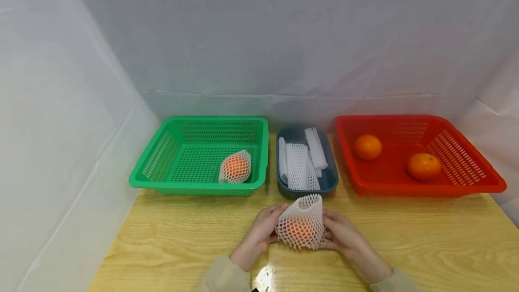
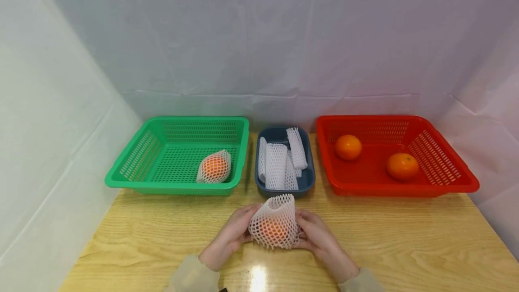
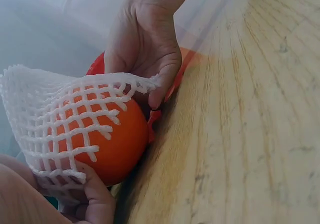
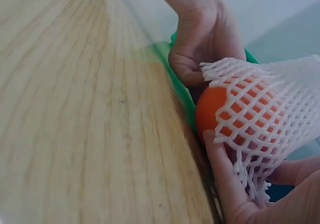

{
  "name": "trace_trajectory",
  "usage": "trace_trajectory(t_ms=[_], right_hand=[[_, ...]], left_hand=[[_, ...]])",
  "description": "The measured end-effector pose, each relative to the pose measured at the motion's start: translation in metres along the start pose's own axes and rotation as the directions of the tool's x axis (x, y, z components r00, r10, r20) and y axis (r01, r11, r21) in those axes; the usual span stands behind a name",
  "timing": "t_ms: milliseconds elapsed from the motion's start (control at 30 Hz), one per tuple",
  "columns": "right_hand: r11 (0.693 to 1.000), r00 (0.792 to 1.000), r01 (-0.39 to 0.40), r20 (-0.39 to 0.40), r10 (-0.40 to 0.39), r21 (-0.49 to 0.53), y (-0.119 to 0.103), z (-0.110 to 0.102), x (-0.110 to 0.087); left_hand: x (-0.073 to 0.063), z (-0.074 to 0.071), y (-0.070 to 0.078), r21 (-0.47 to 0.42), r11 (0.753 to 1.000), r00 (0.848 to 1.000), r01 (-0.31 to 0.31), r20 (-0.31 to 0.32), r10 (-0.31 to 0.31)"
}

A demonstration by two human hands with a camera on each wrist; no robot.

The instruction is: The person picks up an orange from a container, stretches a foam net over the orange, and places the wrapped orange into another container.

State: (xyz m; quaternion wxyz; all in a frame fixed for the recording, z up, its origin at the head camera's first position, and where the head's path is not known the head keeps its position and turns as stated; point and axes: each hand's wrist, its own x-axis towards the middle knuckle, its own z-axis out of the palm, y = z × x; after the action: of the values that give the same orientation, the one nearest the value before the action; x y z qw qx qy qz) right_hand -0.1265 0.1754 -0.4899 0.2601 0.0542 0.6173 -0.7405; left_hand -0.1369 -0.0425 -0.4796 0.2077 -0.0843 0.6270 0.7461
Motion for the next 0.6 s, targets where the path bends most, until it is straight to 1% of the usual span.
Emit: trace_trajectory(t_ms=[67,200,267,300,433,600], right_hand=[[1.0,1.0,-0.001,-0.011,0.001,-0.011,0.0,0.003,-0.001],[0.997,0.997,0.006,-0.077,-0.011,-0.075,-0.004,0.012,-0.004],[0.995,0.995,0.011,-0.102,-0.022,-0.103,-0.006,0.016,-0.005],[0.993,0.994,0.02,-0.102,-0.031,-0.113,-0.006,0.017,-0.005],[0.995,0.996,0.045,-0.072,-0.052,-0.088,-0.006,0.018,-0.006],[0.997,0.997,0.078,0.01,-0.078,-0.005,-0.007,0.017,-0.006]], left_hand=[[0.0,-0.001,0.0,0.007,1.0,1.0,-0.006,-0.011,0.006],[0.001,-0.002,-0.002,0.002,1.0,0.999,-0.025,-0.035,0.025],[0.0,-0.002,-0.003,-0.007,0.999,0.999,-0.036,-0.041,0.035],[0.0,-0.003,-0.003,-0.01,0.999,0.998,-0.038,-0.042,0.038],[0.0,-0.001,-0.002,-0.037,0.998,0.998,-0.05,-0.046,0.048],[0.0,0.005,-0.001,-0.099,0.991,0.995,-0.089,-0.062,0.083]])
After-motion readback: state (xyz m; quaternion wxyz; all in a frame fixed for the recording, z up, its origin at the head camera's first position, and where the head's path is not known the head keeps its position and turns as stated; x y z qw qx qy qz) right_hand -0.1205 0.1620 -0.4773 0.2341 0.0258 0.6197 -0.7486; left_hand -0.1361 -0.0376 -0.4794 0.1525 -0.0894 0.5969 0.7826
